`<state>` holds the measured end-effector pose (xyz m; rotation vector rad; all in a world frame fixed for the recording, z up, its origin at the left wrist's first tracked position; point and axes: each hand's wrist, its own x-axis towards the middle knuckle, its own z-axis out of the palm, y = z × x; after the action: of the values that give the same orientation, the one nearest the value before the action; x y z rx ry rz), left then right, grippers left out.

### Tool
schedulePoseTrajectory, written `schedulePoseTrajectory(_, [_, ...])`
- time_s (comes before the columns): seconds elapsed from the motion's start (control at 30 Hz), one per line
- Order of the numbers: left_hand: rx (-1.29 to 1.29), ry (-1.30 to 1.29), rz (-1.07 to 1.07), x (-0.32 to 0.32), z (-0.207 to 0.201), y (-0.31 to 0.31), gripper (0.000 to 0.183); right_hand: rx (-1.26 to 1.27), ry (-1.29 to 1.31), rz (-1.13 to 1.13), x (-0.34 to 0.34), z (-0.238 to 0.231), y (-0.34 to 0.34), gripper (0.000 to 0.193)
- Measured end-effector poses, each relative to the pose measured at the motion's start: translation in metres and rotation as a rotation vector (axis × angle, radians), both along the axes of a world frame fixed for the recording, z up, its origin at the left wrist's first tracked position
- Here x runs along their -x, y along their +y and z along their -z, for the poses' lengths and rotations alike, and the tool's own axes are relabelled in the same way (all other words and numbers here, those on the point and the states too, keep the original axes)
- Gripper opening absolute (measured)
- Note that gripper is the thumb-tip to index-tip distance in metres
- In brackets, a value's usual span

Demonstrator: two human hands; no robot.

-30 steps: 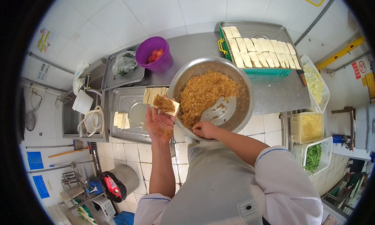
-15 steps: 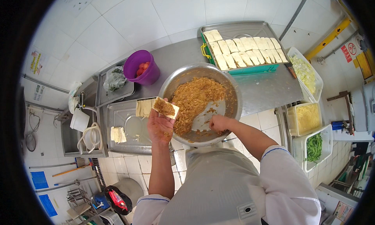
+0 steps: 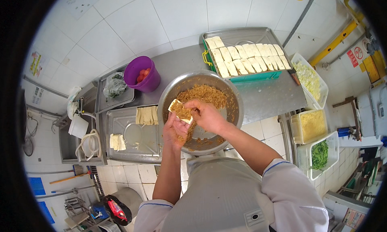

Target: The person repeatedly picks up thin rectangular sheets, scoops a crumbly filling from a large metal bowl, places the filling onto each sheet, folds the sheet over, and arranges the finished units on a tray. The process continues throughout the clip with consistent hand movements and placement.

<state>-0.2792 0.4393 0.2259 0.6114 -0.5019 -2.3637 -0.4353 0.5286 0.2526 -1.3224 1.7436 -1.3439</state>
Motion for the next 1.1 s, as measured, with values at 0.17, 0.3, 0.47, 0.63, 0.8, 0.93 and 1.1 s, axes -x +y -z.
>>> schedulePoseTrajectory(0.17, [0.027, 0.04, -0.026, 0.008, -0.005, 0.003, 0.051, 0.164, 0.423, -0.031, 0.005, -0.008, 0.003, 0.027])
schedulePoseTrajectory(0.3, [0.012, 0.02, -0.042, 0.011, -0.01, 0.003, 0.056, 0.239, 0.356, -0.034, 0.007, -0.01, 0.012, 0.027])
schedulePoseTrajectory(0.47, [0.022, 0.037, -0.016, 0.013, -0.017, 0.004, 0.057, 0.101, -0.115, 0.02, 0.009, -0.009, 0.019, 0.031])
schedulePoseTrajectory(0.63, [0.032, 0.047, 0.022, 0.014, -0.022, 0.006, 0.058, 0.026, -0.27, 0.005, 0.018, -0.006, 0.022, 0.028])
schedulePoseTrajectory(0.8, [0.07, -0.015, 0.033, 0.019, -0.02, 0.011, 0.058, 0.0, -0.186, -0.037, 0.028, -0.008, 0.024, 0.022])
schedulePoseTrajectory(0.93, [0.09, -0.029, 0.038, 0.02, -0.014, 0.012, 0.054, -0.048, -0.417, 0.011, 0.026, -0.012, 0.021, 0.019])
schedulePoseTrajectory(1.1, [0.111, -0.05, 0.049, 0.022, -0.01, 0.014, 0.048, 0.057, -0.074, -0.031, 0.02, -0.025, 0.02, 0.018])
